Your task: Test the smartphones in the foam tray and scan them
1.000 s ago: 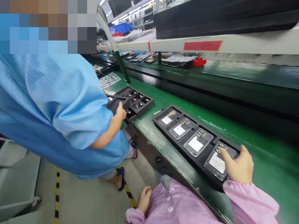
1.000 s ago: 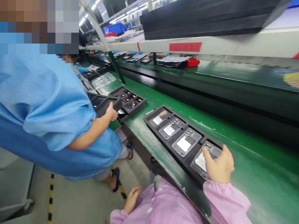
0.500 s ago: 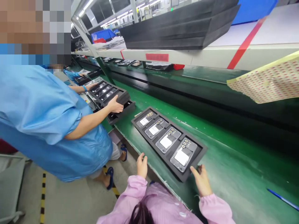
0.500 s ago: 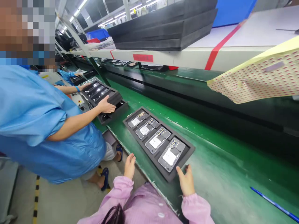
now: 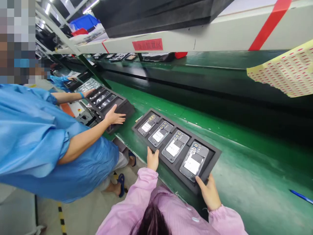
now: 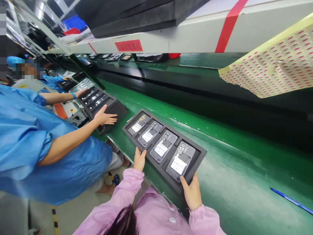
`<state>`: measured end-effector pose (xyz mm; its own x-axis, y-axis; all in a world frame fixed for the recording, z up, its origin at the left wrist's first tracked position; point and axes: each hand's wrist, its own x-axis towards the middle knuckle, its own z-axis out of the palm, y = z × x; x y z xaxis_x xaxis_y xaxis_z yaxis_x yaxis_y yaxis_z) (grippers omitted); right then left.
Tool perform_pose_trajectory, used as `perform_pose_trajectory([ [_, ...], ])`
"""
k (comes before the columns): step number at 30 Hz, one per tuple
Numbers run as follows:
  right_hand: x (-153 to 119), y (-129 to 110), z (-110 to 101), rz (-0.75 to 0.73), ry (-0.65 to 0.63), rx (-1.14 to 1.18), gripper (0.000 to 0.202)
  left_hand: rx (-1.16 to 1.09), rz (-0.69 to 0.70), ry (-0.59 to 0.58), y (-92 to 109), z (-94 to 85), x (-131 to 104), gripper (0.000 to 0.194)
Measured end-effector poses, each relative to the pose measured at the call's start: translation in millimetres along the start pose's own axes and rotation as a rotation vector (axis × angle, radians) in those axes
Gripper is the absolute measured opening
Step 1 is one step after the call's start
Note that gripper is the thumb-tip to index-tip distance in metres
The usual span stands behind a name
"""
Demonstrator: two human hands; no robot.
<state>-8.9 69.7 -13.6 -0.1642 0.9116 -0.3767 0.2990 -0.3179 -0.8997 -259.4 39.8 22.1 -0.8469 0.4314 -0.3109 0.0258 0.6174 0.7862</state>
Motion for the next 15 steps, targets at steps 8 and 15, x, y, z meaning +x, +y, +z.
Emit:
perform_pose_trajectory([
  [8,-3.9,-2.8,12.1,0.006,0.205,-0.218,0.056,0.219,-0.048,0.156,24.9,-25.2,90.7,0.067],
  [15,-9.5,-17.8,11.6,0.111,0.247,-0.394,0.056,0.509,0.057,0.217,59.0,-48.4,166.8,0.055],
])
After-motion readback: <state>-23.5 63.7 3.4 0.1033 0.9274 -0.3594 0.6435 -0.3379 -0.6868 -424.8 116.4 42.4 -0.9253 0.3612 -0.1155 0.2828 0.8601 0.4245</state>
